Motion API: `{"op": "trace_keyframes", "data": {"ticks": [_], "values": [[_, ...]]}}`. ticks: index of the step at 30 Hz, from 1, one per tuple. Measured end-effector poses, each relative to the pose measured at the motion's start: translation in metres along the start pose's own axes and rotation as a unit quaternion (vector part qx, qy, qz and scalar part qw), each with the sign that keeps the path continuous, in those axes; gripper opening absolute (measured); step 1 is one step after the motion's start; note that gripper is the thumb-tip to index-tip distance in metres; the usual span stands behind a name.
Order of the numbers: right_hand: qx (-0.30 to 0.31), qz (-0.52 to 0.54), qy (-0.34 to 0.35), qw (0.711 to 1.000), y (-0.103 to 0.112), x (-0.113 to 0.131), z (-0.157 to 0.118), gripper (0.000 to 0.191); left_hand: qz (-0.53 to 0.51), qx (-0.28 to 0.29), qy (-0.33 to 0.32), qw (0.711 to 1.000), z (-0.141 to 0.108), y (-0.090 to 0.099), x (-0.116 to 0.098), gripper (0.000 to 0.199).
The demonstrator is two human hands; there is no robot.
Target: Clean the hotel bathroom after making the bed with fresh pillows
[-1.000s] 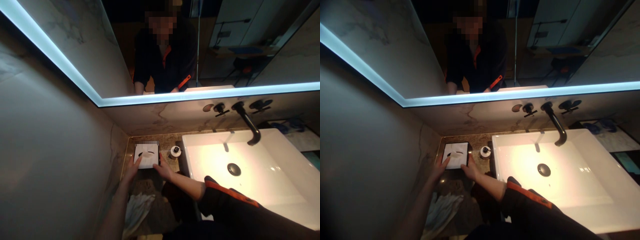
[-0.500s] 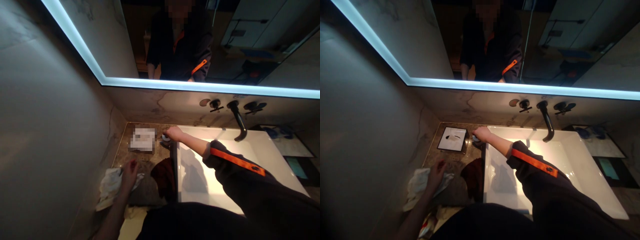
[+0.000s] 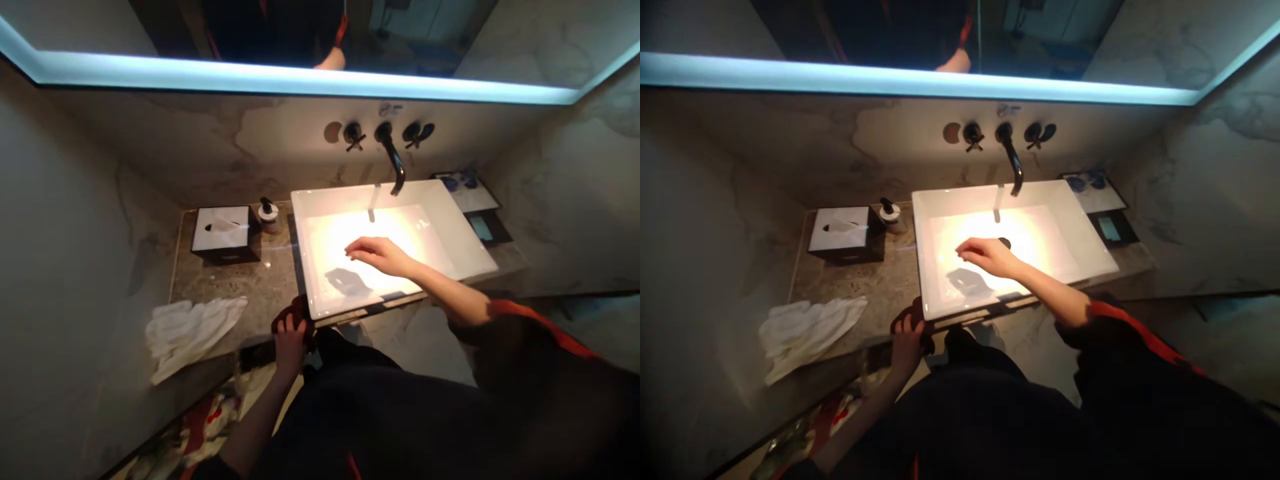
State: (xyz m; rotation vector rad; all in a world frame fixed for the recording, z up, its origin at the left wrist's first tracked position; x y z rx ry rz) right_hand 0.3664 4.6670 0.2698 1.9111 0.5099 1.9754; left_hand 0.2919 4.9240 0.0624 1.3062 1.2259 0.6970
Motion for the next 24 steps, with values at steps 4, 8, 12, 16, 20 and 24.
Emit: {"op": "trace_keyframes", "data": {"ticks": [4, 8, 12, 16, 20, 24], "values": [[0.0, 0.19, -0.308, 0.932, -0.057, -0.106, -0.182, 0.046, -0.11, -0.055, 0.06, 0.991, -0.032, -0.022, -0.029, 0.053], [-0.136, 0.288, -0.429, 0.845, -0.137, -0.169, -0.226, 0.045, -0.138, -0.02, 0.004, 0.99, -0.024, -0.04, -0.098, 0.046], [-0.212, 0.339, -0.463, 0.791, -0.139, -0.209, -0.204, 0.035, -0.1, 0.033, -0.128, 0.986, -0.009, -0.055, -0.165, 0.045], [-0.272, 0.334, -0.456, 0.779, -0.065, -0.256, -0.216, 0.032, -0.13, 0.078, -0.238, 0.959, 0.017, -0.083, -0.238, 0.049], [-0.356, 0.319, -0.453, 0.753, 0.045, -0.312, -0.251, 0.025, -0.184, 0.133, -0.314, 0.922, 0.043, -0.117, -0.354, 0.058], [-0.407, 0.353, -0.443, 0.717, 0.171, -0.362, -0.289, 0.037, -0.275, 0.212, -0.347, 0.871, 0.059, -0.125, -0.482, 0.075]]}}
Point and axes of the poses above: each hand's wrist, its own z-axis towards the middle knuckle, its own y-axis out of the back of the hand, x = y × z, the point moved 9 cm from there along z, towards the middle knuckle, and after that the axes turned 12 degrees about -x, right-handed, at the moved point
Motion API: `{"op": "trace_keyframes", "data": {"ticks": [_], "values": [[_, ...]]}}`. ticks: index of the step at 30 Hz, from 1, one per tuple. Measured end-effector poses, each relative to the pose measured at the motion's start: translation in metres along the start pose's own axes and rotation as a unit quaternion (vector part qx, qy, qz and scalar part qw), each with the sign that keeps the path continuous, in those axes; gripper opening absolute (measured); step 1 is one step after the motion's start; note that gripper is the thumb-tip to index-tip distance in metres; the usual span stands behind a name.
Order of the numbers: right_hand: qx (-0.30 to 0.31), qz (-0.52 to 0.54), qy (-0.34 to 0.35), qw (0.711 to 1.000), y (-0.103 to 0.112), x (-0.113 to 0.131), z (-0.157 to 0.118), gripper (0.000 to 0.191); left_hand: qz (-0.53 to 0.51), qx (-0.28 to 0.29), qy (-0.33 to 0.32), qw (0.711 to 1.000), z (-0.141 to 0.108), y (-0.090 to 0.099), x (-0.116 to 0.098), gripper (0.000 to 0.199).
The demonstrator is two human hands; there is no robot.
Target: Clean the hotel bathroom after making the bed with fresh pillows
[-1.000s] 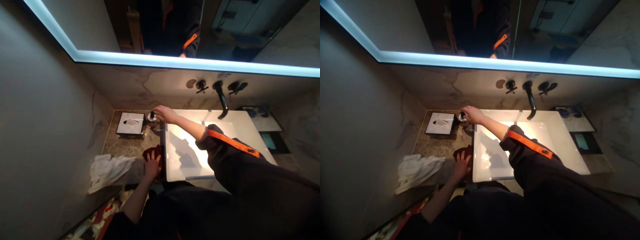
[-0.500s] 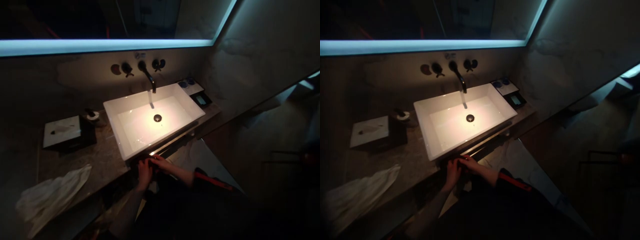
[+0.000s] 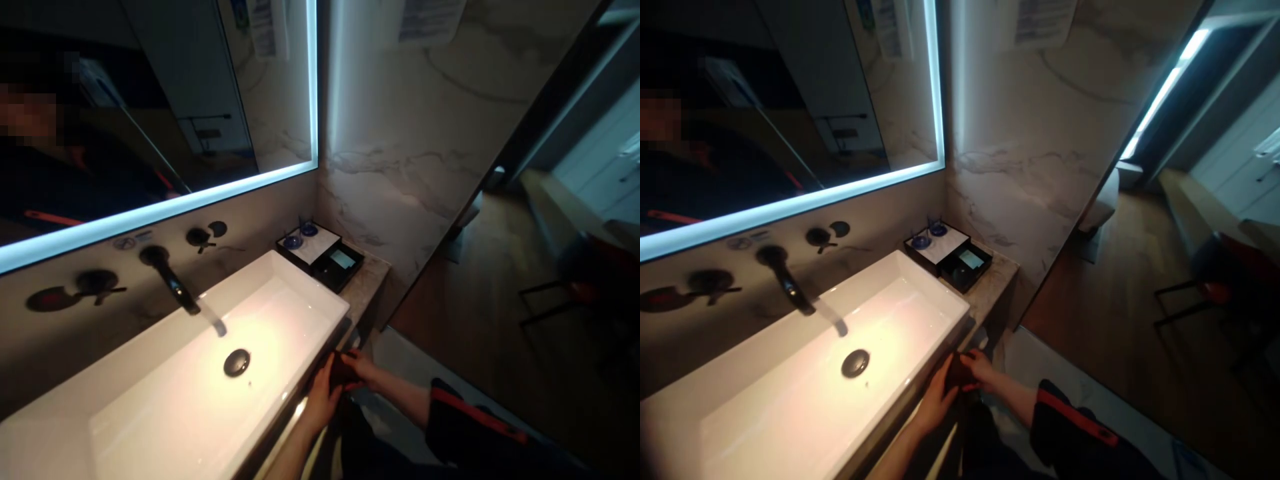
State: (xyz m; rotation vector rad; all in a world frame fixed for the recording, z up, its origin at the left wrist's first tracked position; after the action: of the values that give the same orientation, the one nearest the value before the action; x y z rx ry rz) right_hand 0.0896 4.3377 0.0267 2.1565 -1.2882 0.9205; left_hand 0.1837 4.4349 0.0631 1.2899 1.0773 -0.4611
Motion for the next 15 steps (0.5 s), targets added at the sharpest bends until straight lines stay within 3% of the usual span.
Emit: {"op": "trace_keyframes", "data": {"ticks": [3, 5, 7, 11, 15], "values": [[-0.014, -0.005, 0.029, 0.999, 0.062, 0.062, 0.043, 0.046, -0.047, 0.041, -0.031, 0.998, 0.045, -0.002, -0.059, 0.074], [-0.042, -0.038, 0.101, 0.993, 0.085, 0.104, 0.068, 0.047, -0.07, 0.043, -0.04, 0.996, 0.06, 0.016, -0.096, 0.057], [-0.084, -0.068, 0.173, 0.979, 0.093, 0.14, 0.089, 0.044, -0.104, 0.014, -0.011, 0.994, 0.068, 0.048, -0.121, 0.041], [-0.126, -0.07, 0.2, 0.969, 0.092, 0.18, 0.122, 0.043, -0.128, -0.084, 0.097, 0.983, 0.084, 0.116, -0.127, 0.042], [-0.099, -0.045, 0.194, 0.975, 0.106, 0.219, 0.13, 0.054, -0.129, -0.123, 0.09, 0.98, 0.121, 0.152, -0.127, 0.046]]}}
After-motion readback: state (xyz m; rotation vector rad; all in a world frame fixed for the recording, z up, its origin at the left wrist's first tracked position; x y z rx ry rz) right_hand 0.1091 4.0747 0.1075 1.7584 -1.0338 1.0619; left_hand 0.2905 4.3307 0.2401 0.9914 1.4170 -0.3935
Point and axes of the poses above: each hand's wrist, its own z-axis towards the middle knuckle, its own y-axis out of the back of the hand, x = y × z, the point moved 9 cm from there along z, towards the middle knuckle, and after that the axes turned 12 degrees about -x, right-handed, at the moved point
